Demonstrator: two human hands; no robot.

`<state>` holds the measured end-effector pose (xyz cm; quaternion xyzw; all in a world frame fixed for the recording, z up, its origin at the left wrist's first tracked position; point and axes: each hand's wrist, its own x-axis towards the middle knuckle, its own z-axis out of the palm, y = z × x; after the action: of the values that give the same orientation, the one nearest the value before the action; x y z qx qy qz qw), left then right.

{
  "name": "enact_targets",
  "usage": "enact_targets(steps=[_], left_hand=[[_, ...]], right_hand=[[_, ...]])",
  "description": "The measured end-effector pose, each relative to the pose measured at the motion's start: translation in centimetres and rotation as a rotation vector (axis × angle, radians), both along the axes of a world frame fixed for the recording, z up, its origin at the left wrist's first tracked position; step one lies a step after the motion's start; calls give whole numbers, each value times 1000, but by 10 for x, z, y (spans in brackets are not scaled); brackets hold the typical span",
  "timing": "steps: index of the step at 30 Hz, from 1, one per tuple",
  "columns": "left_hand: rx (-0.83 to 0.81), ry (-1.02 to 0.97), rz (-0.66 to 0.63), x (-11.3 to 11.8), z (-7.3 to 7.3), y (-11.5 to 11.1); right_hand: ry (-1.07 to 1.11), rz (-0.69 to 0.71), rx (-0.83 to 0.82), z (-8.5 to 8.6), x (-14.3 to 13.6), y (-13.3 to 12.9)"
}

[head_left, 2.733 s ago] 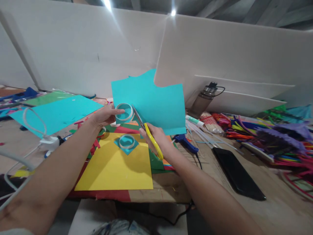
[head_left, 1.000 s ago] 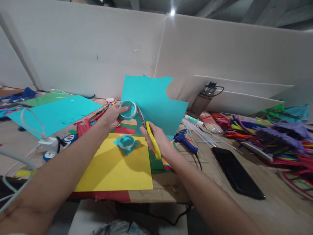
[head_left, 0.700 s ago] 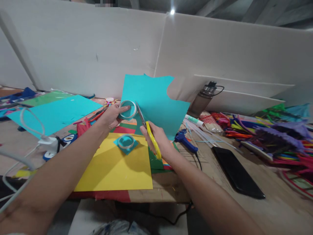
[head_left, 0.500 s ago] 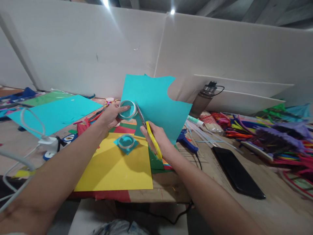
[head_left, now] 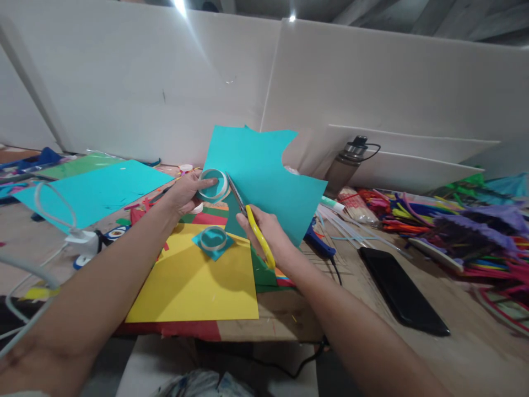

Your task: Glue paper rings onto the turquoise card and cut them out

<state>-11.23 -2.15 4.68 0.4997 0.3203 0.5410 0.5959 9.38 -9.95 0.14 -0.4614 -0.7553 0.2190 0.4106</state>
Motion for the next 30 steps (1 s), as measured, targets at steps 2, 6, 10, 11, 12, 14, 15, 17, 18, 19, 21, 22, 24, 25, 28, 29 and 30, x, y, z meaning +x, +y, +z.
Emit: enact_targets(steps=[2,6,10,11,12,14,15,17,18,19,21,22,24,25,28,29,30], left_hand=[[-21,34,6,-1,1,0],[-25,65,-8,-2,1,0],[-6,81,-9,-1,1,0],[-5,88,-7,-1,0,0],[-5,97,-7,-1,0,0],[-5,114,-13,-2,0,0],[-3,121,-16,-2,-1,0],[5,135,-16,-4,-1,1],[9,144,-16,-4,-2,1],[13,153,-13,-5,-2,1],[17,162,-9,-7,-2,2],[18,163,-11,-8,-2,3],[17,161,-17,-9,-1,3],[15,164,-20,-10,-1,3],[14,177,-30,-11,1,2],[18,177,-39,-12,1,2],[22,176,-51,-13,1,2]], right_hand=[[-9,13,-5,1,1,0],[-37,29,-19,3,3,-1],[-38,49,-21,4,4,-2],[-34,53,-19,4,4,-1],[-33,56,-20,5,4,-1],[-40,60,-29,6,4,-1],[-46,61,-33,7,4,0],[-50,55,-36,8,4,-1],[-49,52,-36,9,4,-1],[-49,49,-35,10,5,-1],[-51,47,-36,11,5,-2],[-53,48,-38,12,5,-2],[-50,58,-47,12,5,-2],[-42,67,-55,12,5,-3],[-14,98,-85,13,5,-3],[-5,104,-93,13,5,-4],[2,108,-100,14,5,-4]])
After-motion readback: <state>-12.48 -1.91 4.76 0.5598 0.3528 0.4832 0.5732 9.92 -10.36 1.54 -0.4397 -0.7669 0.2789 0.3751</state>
